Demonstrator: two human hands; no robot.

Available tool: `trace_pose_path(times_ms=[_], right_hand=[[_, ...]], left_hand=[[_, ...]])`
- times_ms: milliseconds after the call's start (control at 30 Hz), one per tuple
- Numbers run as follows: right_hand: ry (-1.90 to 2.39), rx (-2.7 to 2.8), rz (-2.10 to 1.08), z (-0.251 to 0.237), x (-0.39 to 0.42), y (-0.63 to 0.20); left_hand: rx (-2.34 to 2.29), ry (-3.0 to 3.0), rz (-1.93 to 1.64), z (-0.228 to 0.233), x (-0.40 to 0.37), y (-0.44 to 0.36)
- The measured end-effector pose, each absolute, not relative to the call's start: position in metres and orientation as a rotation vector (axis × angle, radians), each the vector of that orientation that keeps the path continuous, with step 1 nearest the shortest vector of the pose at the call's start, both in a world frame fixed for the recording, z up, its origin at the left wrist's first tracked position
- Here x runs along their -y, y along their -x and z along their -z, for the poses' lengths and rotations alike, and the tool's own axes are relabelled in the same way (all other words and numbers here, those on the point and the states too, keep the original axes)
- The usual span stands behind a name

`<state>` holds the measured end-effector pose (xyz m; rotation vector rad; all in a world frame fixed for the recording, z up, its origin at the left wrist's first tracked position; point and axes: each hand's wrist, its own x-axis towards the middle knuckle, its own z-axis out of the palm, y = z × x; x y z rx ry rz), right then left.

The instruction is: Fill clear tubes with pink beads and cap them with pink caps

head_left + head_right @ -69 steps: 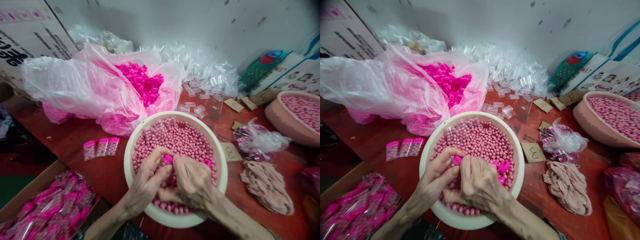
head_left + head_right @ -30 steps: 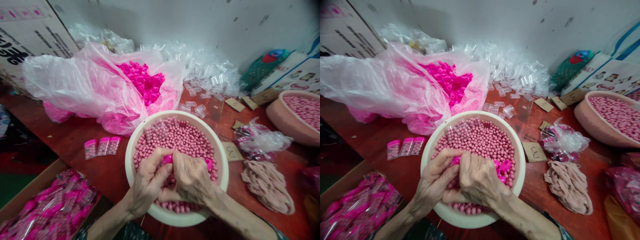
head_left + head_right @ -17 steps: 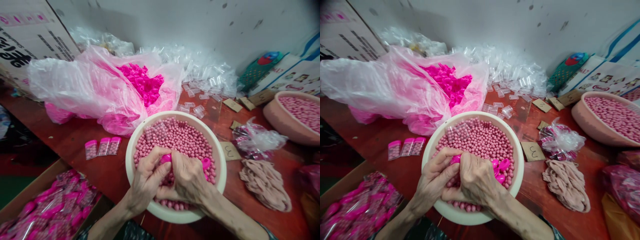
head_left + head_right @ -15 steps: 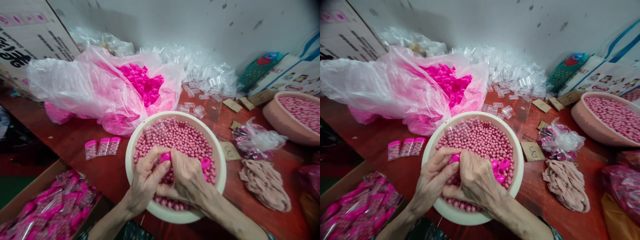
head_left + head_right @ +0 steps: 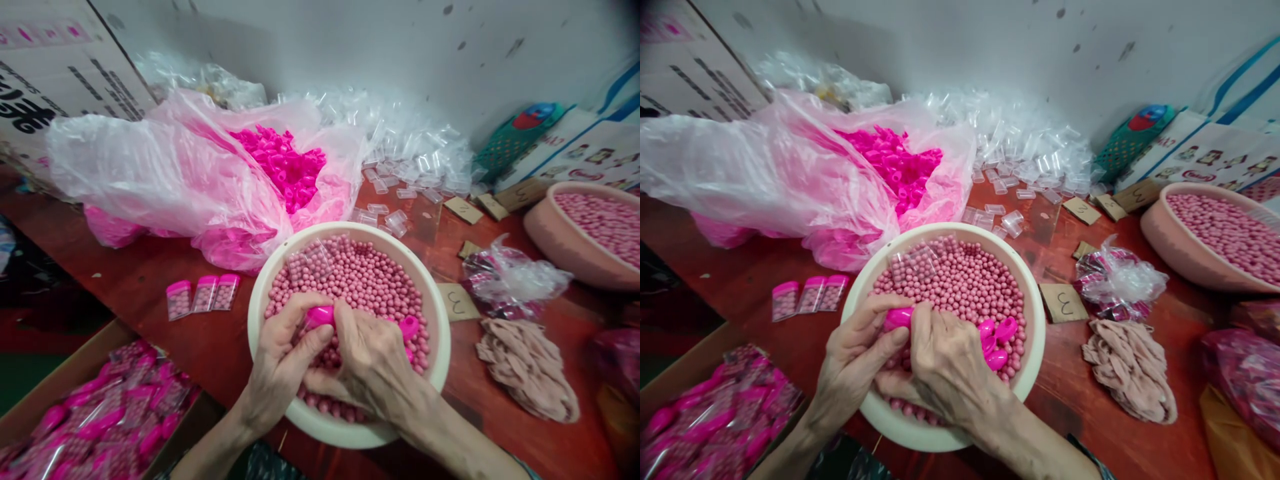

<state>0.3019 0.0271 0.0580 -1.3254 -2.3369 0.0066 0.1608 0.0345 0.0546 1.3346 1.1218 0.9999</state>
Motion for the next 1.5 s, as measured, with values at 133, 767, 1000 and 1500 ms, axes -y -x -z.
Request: trace_pose_path(times_ms=[133, 767, 1000, 1500], right_hand=[[1.318, 2.319, -0.333, -0.067, -0.031, -0.323], [1.445, 2.292, -0.163, -0.031, -0.110, -0.357], [1.242, 2.374, -0.350, -0.037, -0.114, -0.328], [1.066, 1.985, -0.982, -0.080, -0.083, -0.337]], left_hand=[[-1.361, -1.161, -1.346, -0.056, -0.030, -0.140], [-2.092, -2.090, -1.217, 0.041, -0.094, -0.075], [-2.040, -2.032, -1.478, 0.009, -0.093, -0.084], [-1.020, -1.329, -0.931, -0.051, -0.066, -0.157]])
